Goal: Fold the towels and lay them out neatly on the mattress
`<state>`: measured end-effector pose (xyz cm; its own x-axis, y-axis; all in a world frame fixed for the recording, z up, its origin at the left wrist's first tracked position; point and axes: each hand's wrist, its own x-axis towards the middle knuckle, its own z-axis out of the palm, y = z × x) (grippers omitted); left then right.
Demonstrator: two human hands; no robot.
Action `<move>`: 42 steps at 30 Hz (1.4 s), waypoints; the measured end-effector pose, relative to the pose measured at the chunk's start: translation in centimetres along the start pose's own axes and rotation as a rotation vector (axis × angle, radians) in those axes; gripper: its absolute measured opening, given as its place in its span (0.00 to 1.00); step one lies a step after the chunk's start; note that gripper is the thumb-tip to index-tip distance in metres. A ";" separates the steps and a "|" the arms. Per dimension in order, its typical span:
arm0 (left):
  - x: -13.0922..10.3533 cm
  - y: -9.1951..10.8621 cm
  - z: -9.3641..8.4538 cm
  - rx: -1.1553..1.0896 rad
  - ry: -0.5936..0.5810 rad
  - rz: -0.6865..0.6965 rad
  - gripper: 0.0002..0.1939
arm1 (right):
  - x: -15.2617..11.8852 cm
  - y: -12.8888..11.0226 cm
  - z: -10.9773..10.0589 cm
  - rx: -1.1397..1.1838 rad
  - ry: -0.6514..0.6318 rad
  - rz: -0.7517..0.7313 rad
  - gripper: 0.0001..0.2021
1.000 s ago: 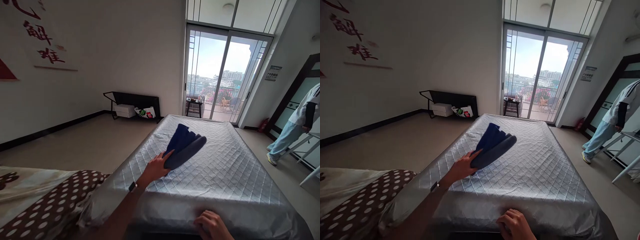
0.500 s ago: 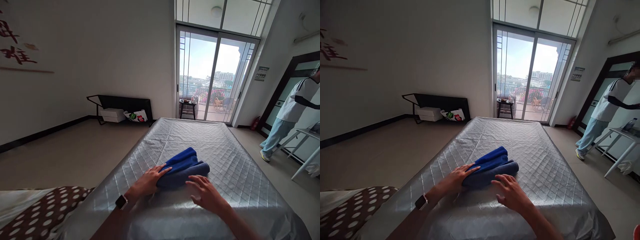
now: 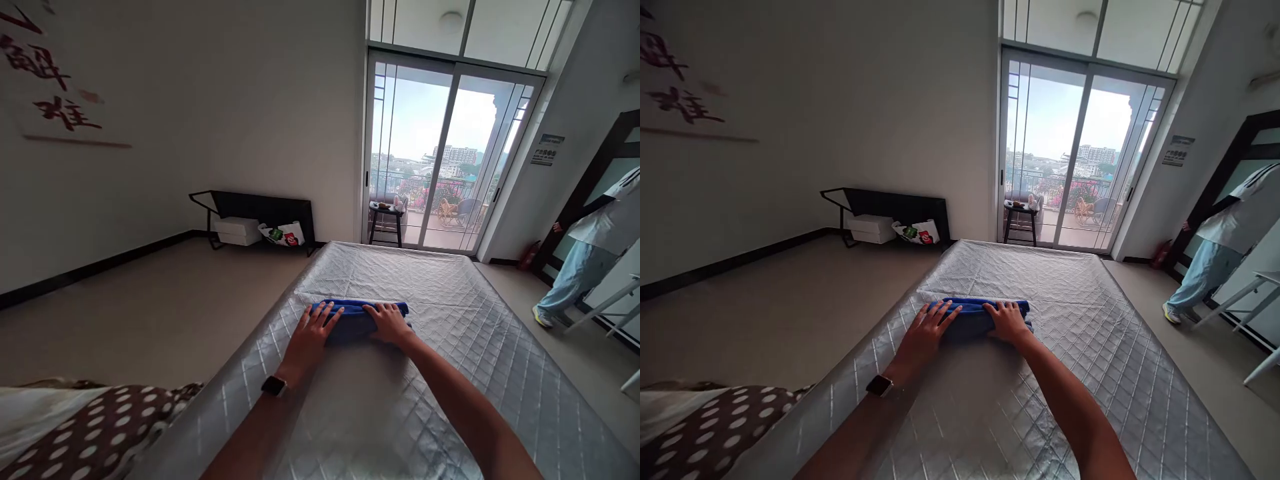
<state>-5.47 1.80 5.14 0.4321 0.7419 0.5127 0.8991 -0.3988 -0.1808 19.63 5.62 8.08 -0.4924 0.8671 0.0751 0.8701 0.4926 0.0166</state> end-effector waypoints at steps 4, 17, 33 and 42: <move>-0.5 0.4 0.9 -0.045 0.053 -0.093 0.33 | 4.6 1.6 0.3 -0.057 0.014 0.068 0.40; -1.9 1.0 2.2 -0.207 -0.218 -0.162 0.22 | 15.1 4.9 0.8 -0.067 0.082 0.258 0.35; -1.2 0.5 1.9 -0.286 -0.297 -0.222 0.20 | 4.1 3.9 -1.9 0.029 0.131 0.435 0.18; -0.8 -0.4 2.4 -0.310 -0.246 -0.215 0.20 | -13.4 5.4 -4.3 0.825 0.250 0.413 0.21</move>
<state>-5.98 2.67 2.77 0.2756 0.9165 0.2900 0.9228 -0.3368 0.1872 31.04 -3.60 11.47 -0.0476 0.9903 0.1303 0.6366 0.1306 -0.7601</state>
